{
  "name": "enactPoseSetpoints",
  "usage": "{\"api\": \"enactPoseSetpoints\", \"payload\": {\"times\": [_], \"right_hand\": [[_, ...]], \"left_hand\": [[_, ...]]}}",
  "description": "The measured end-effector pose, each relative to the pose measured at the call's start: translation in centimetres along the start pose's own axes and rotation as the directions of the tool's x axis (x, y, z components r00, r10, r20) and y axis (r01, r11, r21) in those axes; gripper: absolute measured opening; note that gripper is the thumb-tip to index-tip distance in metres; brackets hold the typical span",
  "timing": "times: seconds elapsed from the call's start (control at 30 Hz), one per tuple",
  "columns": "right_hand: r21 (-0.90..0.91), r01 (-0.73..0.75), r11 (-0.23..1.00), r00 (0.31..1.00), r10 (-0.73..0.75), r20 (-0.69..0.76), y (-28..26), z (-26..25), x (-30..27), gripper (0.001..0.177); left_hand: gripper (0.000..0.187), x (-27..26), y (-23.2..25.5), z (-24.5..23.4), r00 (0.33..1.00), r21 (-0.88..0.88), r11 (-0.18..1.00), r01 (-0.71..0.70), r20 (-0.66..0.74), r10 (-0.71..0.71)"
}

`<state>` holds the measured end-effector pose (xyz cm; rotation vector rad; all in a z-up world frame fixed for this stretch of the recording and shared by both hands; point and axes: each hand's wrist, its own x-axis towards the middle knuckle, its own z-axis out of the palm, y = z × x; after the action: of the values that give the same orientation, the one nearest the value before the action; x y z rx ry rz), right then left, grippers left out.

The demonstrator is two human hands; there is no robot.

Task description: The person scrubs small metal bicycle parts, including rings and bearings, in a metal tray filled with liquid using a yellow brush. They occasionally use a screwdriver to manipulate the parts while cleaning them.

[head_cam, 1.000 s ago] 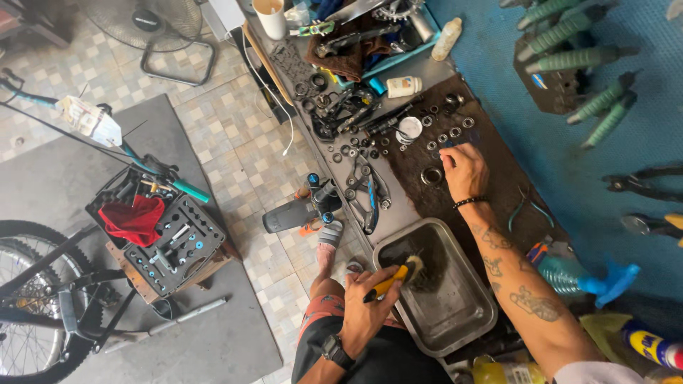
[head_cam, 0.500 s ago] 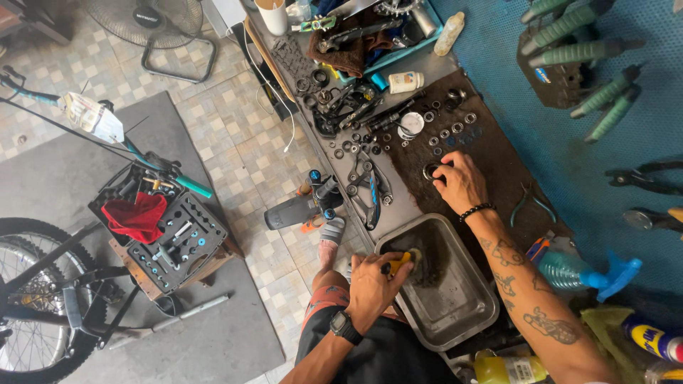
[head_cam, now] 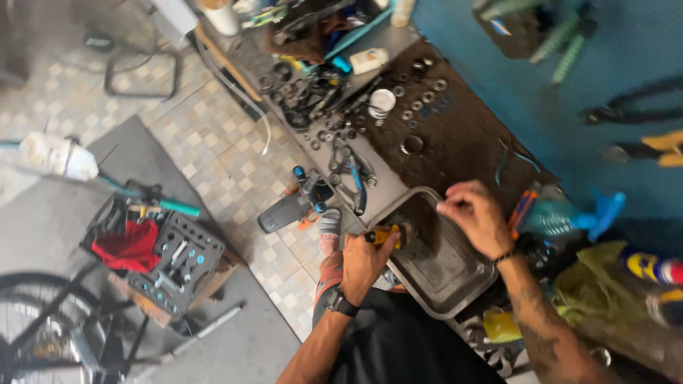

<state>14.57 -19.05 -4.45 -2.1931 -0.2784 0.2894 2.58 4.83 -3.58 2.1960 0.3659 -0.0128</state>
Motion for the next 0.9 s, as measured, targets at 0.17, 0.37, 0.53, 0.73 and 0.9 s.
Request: {"api": "enactPoseSetpoints", "payload": {"times": [0.17, 0.37, 0.53, 0.73, 0.9], "right_hand": [[0.346, -0.344, 0.873, 0.937, 0.341, 0.07, 2.0, 2.7, -10.7, 0.02], [0.448, -0.369, 0.814, 0.867, 0.475, -0.149, 1.1, 5.1, -13.3, 0.024], [0.573, -0.402, 0.714, 0.75, 0.616, -0.242, 0.2, 5.9, -13.6, 0.024], [0.563, -0.326, 0.759, 0.683, 0.601, -0.415, 1.1, 9.6, -14.2, 0.028], [0.578, -0.334, 0.744, 0.598, 0.642, -0.481, -1.7, 11.1, -13.3, 0.035]], "left_hand": [[0.03, 1.7, 1.9, 0.0, 0.956, 0.041, 0.956, -0.291, 0.047, 0.289], [0.035, 3.2, 3.9, -0.1, 0.933, 0.03, 0.941, -0.337, 0.146, 0.329], [0.028, 5.1, 3.6, -0.7, 0.935, -0.161, 0.983, -0.086, 0.329, 0.136], [0.035, 9.3, 0.3, -2.2, 0.896, -0.272, 0.962, -0.034, 0.418, 0.15], [0.035, 12.2, -0.8, -3.8, 0.849, -0.304, 0.948, 0.096, 0.522, 0.081]]}}
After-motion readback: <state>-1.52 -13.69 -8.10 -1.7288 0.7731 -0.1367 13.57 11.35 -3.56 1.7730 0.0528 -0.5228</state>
